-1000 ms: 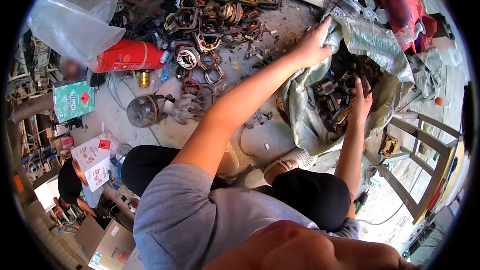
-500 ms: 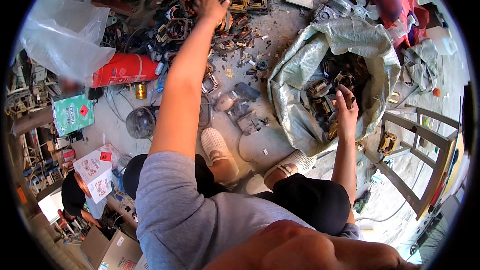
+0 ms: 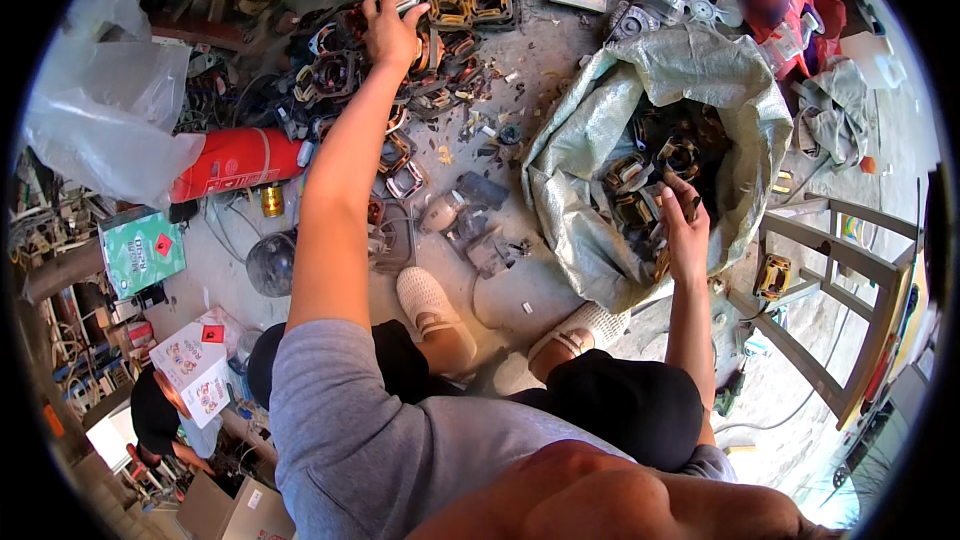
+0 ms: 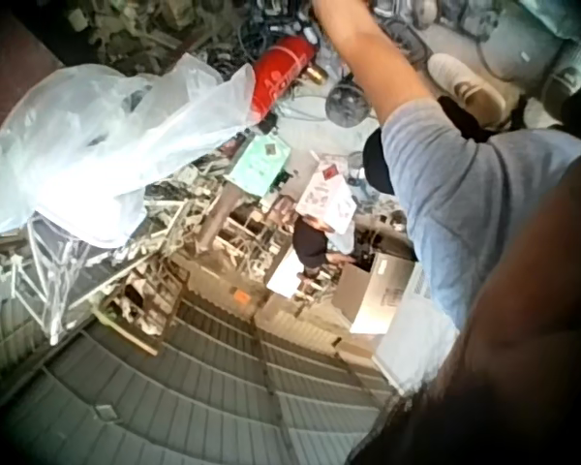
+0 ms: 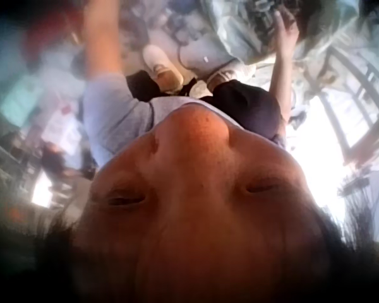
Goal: The person sorts through and disassembles several electric motor components by hand, using a utility knife to pry parts and pliers to pull at wiring before placing items into a large bag.
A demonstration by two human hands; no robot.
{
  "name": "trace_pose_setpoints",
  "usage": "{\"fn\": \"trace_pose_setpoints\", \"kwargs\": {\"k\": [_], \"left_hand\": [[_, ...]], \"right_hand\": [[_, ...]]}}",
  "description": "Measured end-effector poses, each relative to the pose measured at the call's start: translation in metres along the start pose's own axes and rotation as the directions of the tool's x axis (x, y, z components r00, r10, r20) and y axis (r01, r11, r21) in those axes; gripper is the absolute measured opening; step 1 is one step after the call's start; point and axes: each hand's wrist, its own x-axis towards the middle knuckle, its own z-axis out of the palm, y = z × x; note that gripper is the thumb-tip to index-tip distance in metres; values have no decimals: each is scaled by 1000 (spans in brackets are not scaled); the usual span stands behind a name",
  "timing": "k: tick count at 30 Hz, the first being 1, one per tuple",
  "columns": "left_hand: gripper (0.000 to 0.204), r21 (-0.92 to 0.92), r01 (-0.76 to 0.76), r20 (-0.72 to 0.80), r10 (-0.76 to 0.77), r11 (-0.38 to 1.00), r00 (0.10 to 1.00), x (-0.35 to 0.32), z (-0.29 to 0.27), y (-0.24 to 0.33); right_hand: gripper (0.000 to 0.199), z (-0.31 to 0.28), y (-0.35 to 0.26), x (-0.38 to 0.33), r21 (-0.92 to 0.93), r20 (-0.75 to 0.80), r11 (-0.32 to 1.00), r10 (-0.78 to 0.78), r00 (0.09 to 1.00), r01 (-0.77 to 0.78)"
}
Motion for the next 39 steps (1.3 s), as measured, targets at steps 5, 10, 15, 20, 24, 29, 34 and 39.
{"fn": "trace_pose_setpoints", "kwargs": {"k": [5, 10, 15, 20, 24, 29, 34, 39], "left_hand": [[40, -2, -201, -193, 196, 980, 961, 33, 28, 30], [50, 532, -204, -221, 367, 822, 904, 57, 71, 30], [109, 139, -162, 311, 112, 977, 944, 72, 33, 104], [116, 340, -228, 327, 112, 912, 938, 93, 33, 80], [105, 422, -350, 320, 224, 836, 921, 110, 63, 31], [99, 457, -326, 187, 269, 827, 945, 90, 61, 44], [92, 109, -345, 29, 343, 932, 939, 42, 20, 80], [93, -568, -329, 510, 636, 755, 580, -67, -41, 169]], "right_hand": [[35, -1, -2, 0, 20, 9, 1000, 21, 1000, -21], [35, 3, 0, -2, -18, 51, 999, 40, 998, -39], [33, -10, -5, -10, -29, 6, 993, 112, 994, -112], [33, -13, -7, -10, -39, 24, 996, 79, 997, -78], [33, -11, -11, -11, -67, 20, 994, 94, 995, -92], [34, -18, -14, -17, -30, 59, 993, 112, 992, -110], [34, -26, -13, -26, -31, 44, 997, 71, 997, -69], [34, -28, -10, -29, -11, 43, 996, 89, 995, -89]]}}
